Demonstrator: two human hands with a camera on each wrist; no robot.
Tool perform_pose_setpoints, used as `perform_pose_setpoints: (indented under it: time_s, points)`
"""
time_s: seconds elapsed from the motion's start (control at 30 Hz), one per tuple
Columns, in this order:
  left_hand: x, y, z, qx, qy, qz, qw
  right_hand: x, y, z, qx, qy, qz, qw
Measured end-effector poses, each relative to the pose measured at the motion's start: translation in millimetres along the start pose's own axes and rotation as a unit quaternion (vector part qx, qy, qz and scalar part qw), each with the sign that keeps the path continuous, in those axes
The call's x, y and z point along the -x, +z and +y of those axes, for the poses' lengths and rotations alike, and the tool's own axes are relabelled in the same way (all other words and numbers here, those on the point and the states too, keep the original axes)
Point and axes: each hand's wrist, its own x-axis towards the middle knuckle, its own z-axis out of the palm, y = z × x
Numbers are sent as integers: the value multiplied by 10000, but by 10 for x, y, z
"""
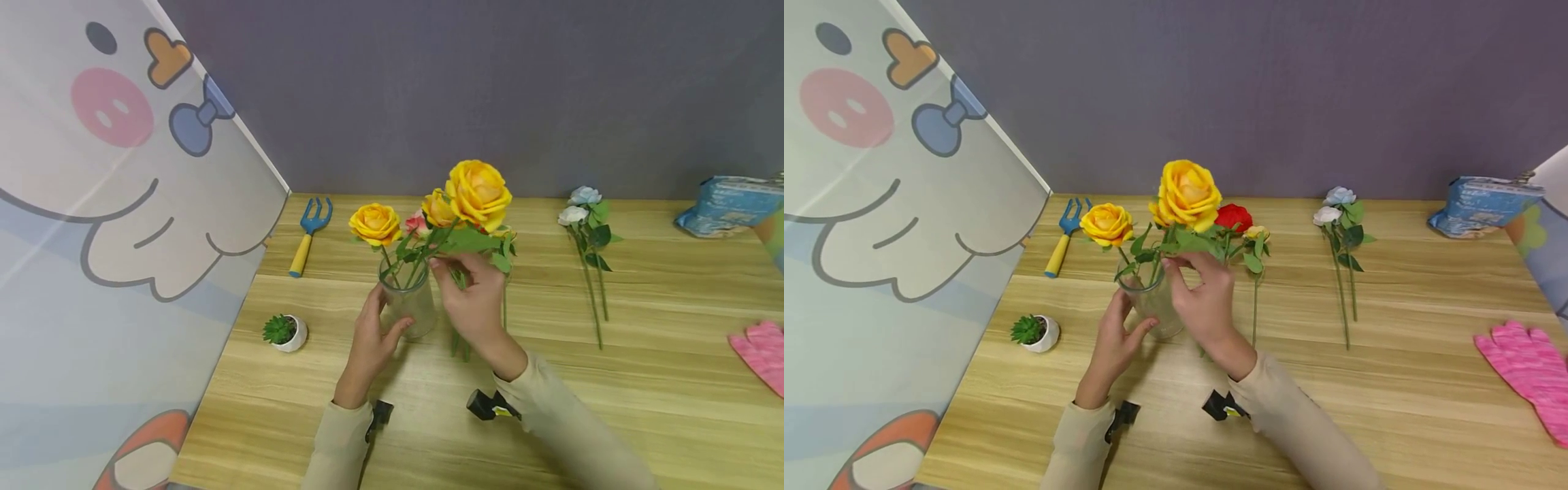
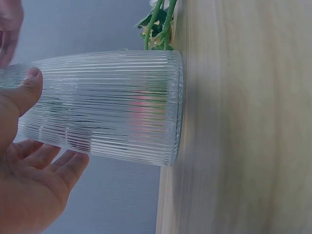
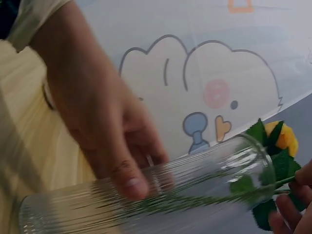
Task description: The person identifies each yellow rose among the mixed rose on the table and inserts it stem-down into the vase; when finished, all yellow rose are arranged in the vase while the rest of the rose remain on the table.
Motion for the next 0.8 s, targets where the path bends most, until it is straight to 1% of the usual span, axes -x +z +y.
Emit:
perform_pose_setpoints:
  time_s: [0.07, 0.13, 0.2, 0.3, 0.4, 0.47, 0.6, 0.7, 0.8]
  points:
    - [0, 1, -2, -3, 30, -12, 10000, 42, 2, 37, 517, -51, -29, 9986]
    - [-2, 1, -3, -11, 51, -22, 10000, 103, -5, 83, 815, 29, -42, 9967]
    - [-6, 0, 3, -13, 55, -30, 10000, 181, -27, 136, 781, 252, -49, 9966]
    - [-10, 0, 7, 6, -65, -41, 10000, 305, -110, 229, 660, 632, -139, 9957]
    - [-17, -1, 18, 20, -193, -48, 9998, 363, -256, 301, 529, 1022, -272, 9930]
    - [-16, -1, 20, 28, -257, -55, 9996, 352, -383, 337, 443, 1360, -265, 9894]
    - [-13, 1, 17, 77, -290, -74, 9995, 251, -681, 396, 439, 2168, -39, 9752]
    - [-9, 2, 18, 99, -275, -79, 9995, 177, -905, 468, 443, 2717, 176, 9612]
    - [-4, 8, 19, 96, -266, -96, 9996, 137, -1087, 554, 218, 3073, 466, 9502]
